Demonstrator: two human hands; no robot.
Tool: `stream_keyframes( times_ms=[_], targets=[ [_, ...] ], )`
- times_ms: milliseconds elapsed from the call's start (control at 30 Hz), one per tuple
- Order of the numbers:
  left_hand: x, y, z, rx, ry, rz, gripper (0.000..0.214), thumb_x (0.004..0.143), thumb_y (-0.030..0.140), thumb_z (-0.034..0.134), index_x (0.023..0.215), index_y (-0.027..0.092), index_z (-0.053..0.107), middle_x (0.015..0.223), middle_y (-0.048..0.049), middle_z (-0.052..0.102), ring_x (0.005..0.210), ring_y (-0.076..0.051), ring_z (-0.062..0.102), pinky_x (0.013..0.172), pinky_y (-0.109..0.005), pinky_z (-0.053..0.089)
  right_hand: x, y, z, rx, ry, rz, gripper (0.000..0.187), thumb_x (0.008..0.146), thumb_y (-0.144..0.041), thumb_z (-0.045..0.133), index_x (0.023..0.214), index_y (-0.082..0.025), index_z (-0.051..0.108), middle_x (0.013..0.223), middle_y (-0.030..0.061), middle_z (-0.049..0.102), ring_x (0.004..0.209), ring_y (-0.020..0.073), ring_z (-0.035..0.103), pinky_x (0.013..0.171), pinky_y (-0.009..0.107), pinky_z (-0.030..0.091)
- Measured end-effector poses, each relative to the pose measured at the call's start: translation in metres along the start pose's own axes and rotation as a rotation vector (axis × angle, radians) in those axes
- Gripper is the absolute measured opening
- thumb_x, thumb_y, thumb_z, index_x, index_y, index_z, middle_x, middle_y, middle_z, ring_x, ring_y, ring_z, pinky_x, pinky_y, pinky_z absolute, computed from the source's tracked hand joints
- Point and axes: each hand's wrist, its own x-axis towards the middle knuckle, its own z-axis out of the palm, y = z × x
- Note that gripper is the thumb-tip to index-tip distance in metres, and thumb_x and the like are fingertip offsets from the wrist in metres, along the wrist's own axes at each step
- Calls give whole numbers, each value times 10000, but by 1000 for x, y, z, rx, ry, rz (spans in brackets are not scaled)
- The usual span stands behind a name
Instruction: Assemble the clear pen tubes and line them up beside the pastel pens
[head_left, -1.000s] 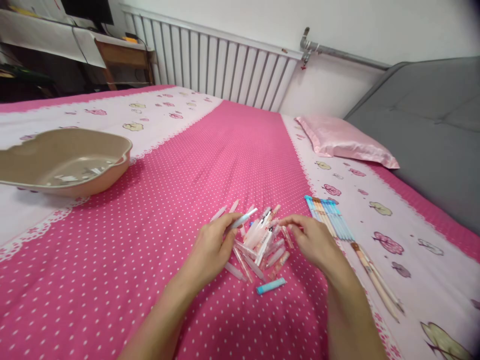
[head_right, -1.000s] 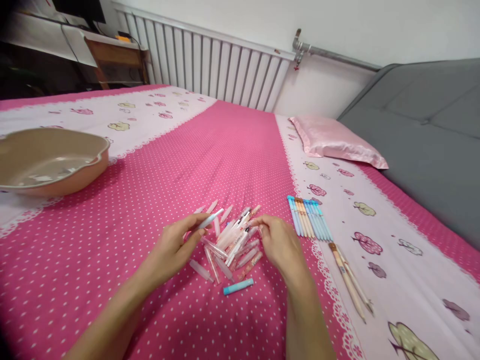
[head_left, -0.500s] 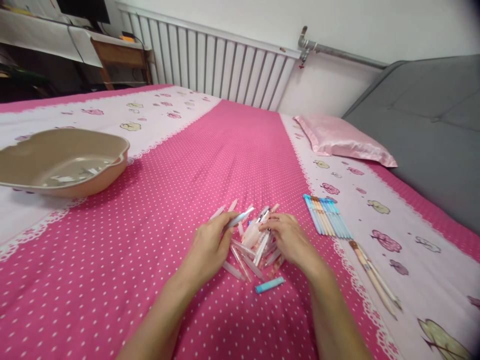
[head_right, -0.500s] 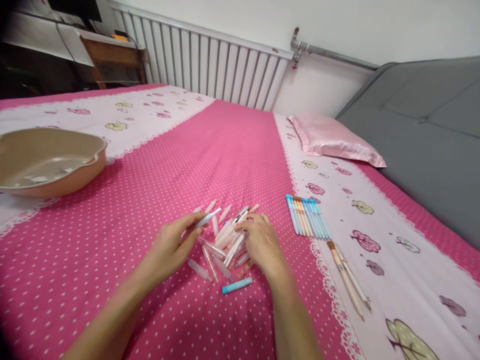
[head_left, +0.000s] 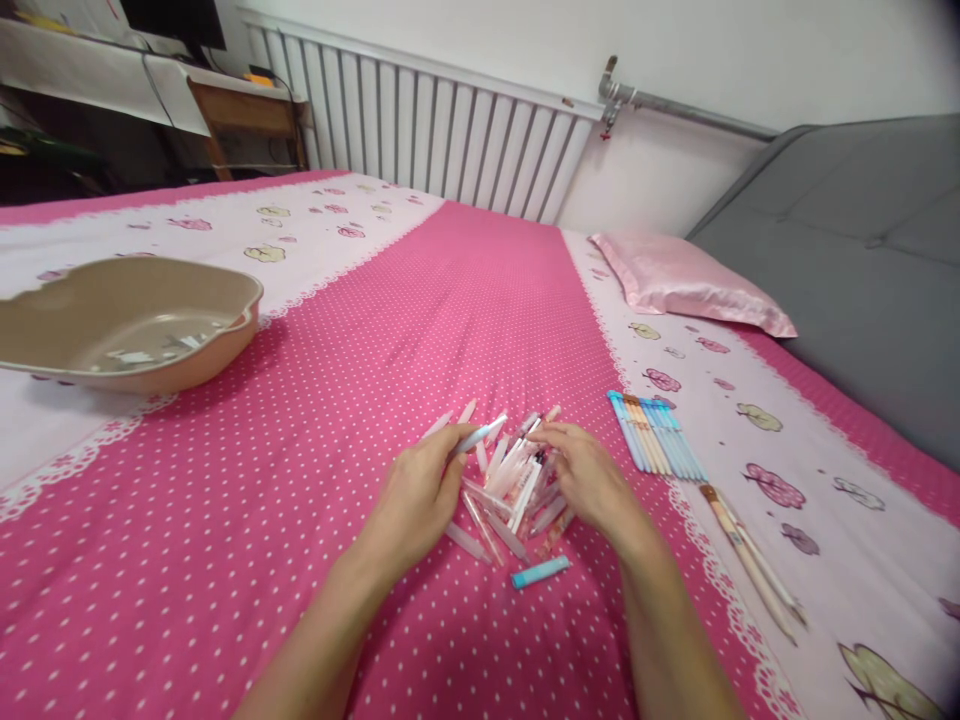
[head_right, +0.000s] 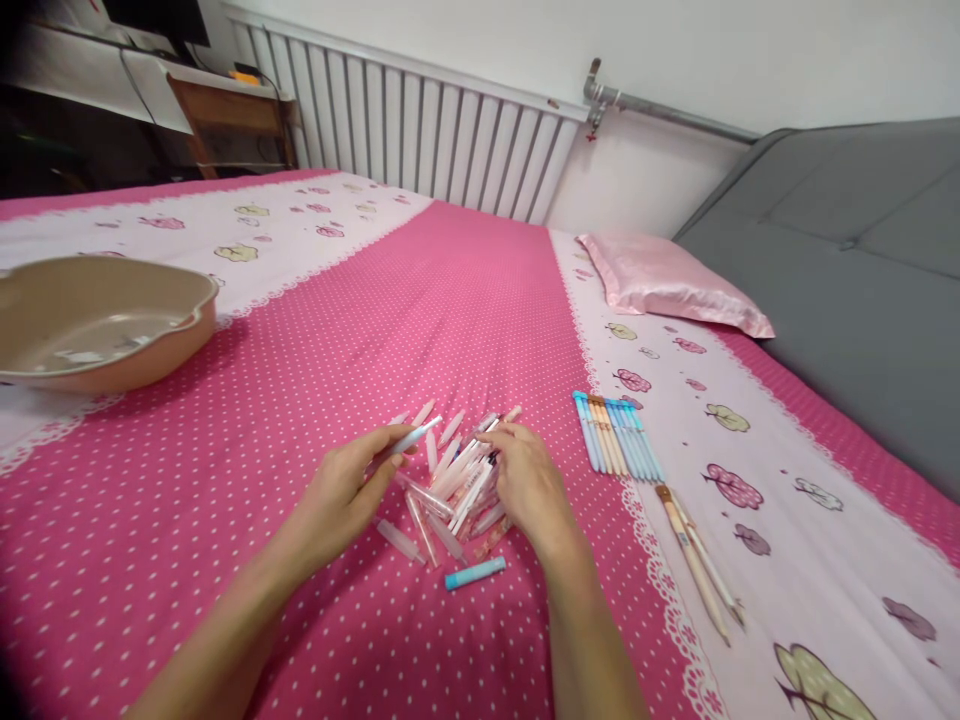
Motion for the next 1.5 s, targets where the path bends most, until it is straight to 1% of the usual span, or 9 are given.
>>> stream_keyframes(
  times_ms=[100,200,367,467,533,833,1100,1267,1500],
  targets=[
    [0,0,-1,11,0,-2,303,864,167,381,1110,209,552,983,-46,654,872,-181,614,755,-296,462,1,-2,0,-14,12,-1,420,808,-58,349,1108,-158,626,1174,98,594,1111,195,512,979,347,370],
    [0,-1,0,7,9,4,309,860,164,387,1115,213,555,1000,-47,656,889,-182,614,772,-300,463,2,-5,4,-41,10,-50,407,828,-98,368,1167,-159,584,1200,101,580,1132,202,495,1003,375,350],
    [0,-3,2,-7,9,5,319,867,165,382,1139,218,540,1015,-47,655,922,-185,615,786,-301,465,1,-14,16,-97,-42,-116,375,892,-236,359,1193,-184,578,1288,116,511,1273,248,343,1051,471,273],
    [0,-2,2,8,6,-1,312,866,162,382,1125,223,546,1002,-38,655,894,-177,618,769,-292,462,0,-19,21,-122,-68,-112,396,896,-281,365,1237,-191,544,1330,119,468,1305,280,278,1042,504,272],
    [1,-1,1,12,6,-6,312,864,158,381,1118,222,550,990,-35,657,879,-175,618,757,-289,461,0,-21,21,-129,-76,-114,393,892,-277,371,1233,-193,545,1335,118,461,1309,287,265,1036,512,274],
    [1,-4,2,56,29,-16,300,852,165,396,1091,209,572,973,-53,665,852,-186,616,772,-321,467,1,-23,22,-74,-72,-138,338,877,-270,403,1155,-244,593,1302,70,503,1287,279,298,1022,525,276],
    [1,-3,1,78,30,-9,297,856,166,388,1088,215,567,998,-51,660,875,-186,615,779,-313,464,0,-29,20,-66,-88,-141,371,879,-238,390,1204,-232,569,1301,60,510,1277,287,305,1027,505,272],
    [1,-3,1,78,30,-4,296,855,164,389,1085,211,569,997,-53,661,875,-186,619,775,-310,467,0,-30,19,-51,-95,-161,373,878,-218,391,1206,-222,568,1268,53,540,1255,273,333,1030,481,270],
    [1,-3,1,79,20,-21,291,857,156,383,1081,204,561,1012,-55,657,883,-184,615,782,-313,464,1,-29,21,-46,-96,-177,355,873,-209,415,1191,-204,575,1147,72,604,1178,239,409,1007,423,290]
  ],
)
